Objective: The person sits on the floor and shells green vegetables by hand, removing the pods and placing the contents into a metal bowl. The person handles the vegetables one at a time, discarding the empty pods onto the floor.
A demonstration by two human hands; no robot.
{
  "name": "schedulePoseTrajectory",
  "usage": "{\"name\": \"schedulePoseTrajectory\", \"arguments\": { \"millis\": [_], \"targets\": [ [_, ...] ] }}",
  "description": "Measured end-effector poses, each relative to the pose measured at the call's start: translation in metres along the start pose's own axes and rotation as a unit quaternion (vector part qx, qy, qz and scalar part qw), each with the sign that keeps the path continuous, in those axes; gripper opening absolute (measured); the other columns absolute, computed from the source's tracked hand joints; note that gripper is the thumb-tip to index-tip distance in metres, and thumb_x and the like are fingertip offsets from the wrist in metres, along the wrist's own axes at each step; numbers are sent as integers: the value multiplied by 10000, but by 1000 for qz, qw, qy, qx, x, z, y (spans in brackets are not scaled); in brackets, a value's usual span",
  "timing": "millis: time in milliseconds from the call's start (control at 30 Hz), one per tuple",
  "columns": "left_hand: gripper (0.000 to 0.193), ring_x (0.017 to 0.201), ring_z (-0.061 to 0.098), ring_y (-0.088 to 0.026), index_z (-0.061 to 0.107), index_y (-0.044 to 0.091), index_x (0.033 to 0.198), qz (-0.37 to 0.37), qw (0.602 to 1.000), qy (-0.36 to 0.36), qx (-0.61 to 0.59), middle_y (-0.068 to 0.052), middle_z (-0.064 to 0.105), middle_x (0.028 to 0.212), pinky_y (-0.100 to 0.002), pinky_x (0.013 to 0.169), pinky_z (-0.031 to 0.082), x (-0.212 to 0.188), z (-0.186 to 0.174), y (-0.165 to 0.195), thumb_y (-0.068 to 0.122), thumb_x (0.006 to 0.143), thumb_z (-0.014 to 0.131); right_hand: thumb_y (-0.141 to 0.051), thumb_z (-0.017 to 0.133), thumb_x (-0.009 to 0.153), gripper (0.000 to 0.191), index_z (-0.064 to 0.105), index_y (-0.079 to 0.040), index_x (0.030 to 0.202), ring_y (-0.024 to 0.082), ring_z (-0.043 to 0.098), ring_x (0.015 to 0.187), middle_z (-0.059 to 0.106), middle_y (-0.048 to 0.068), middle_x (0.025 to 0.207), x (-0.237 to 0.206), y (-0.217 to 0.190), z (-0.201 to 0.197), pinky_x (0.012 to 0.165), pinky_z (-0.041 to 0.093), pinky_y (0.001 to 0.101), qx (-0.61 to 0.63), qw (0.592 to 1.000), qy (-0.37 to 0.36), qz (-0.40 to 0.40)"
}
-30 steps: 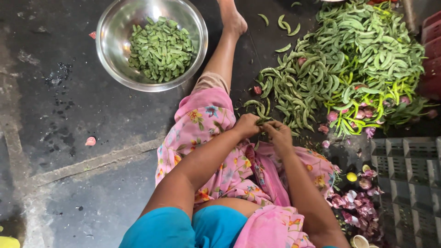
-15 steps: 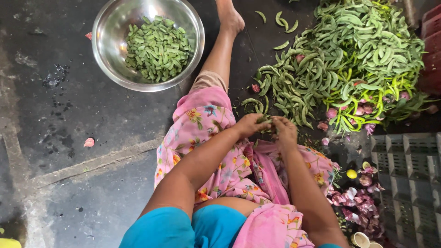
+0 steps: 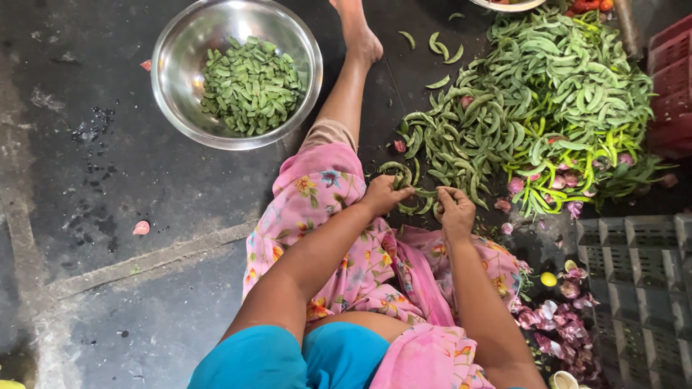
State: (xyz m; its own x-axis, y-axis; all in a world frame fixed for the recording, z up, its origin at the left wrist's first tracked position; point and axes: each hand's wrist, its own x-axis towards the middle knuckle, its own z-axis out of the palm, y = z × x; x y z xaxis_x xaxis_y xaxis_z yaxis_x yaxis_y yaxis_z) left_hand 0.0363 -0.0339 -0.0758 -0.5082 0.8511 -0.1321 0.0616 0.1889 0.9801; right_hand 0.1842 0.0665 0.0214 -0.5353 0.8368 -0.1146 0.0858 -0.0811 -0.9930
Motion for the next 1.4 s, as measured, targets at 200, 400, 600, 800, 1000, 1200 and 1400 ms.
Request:
{"name": "schedulePoseTrajectory", "arguments": {
  "millis": [200, 400, 600, 800, 1000, 1200, 1400],
  "targets": [
    [450, 955, 757, -281, 786, 119, 1067, 84, 989, 73, 95, -133, 779, 1022, -387, 847, 585, 9, 4, -1, 486, 807, 764, -165, 701, 935, 317, 708, -97, 1244, 368, 619, 897, 614, 148, 964, -10, 16, 10, 784, 513, 479, -459, 838, -76, -284],
    [472, 980, 715, -364, 747, 184, 1166, 128, 946, 28, 295, -170, 749, 1023, -453, 870, 564, 7, 0, 12, 524, 844, 694, -198, 636, 965, 103, 695, -131, 1016, 372, 649, 1008, 636, 120, 1088, -5, 30, 21, 836, 532, 490, -551, 798, -133, -206],
    [315, 997, 730, -337, 769, 178, 1054, 121, 970, 54, 205, -139, 768, 1015, -419, 890, 569, 4, -8, 20, 398, 829, 758, -193, 662, 984, 107, 695, -92, 964, 376, 655, 932, 657, 134, 991, -2, 39, 21, 813, 524, 468, -498, 816, -111, -273],
    [321, 976, 743, -270, 756, 147, 1072, -24, 989, 142, -45, -100, 761, 1025, -383, 887, 558, 7, -7, 36, 406, 883, 737, -106, 740, 995, 30, 714, -90, 998, 159, 526, 693, 611, 40, 844, 11, 19, 13, 579, 408, 282, 68, 993, 46, 83],
    [465, 901, 738, -316, 808, 107, 920, -20, 934, 89, 346, -140, 767, 920, -424, 832, 566, 10, -22, 38, 563, 853, 752, -215, 724, 978, 126, 702, -128, 1067, 121, 590, 677, 691, 8, 891, 23, -20, -16, 481, 349, 243, 213, 966, 30, 144],
    [500, 904, 724, -325, 805, 125, 967, 64, 981, 52, 175, -148, 762, 935, -437, 797, 550, 3, -18, 36, 603, 920, 667, -263, 700, 966, 249, 776, -58, 1086, 174, 607, 722, 699, 82, 883, -5, -17, 34, 580, 468, 335, -48, 980, -81, 173],
    [291, 865, 739, -128, 789, 55, 1097, 5, 992, -126, -23, -64, 812, 984, -309, 806, 574, -1, -13, 45, 245, 893, 704, -214, 642, 954, 247, 768, -6, 999, 157, 705, 819, 764, 81, 904, -7, -35, 15, 725, 591, 321, -79, 992, -91, 27]
  ]
}}
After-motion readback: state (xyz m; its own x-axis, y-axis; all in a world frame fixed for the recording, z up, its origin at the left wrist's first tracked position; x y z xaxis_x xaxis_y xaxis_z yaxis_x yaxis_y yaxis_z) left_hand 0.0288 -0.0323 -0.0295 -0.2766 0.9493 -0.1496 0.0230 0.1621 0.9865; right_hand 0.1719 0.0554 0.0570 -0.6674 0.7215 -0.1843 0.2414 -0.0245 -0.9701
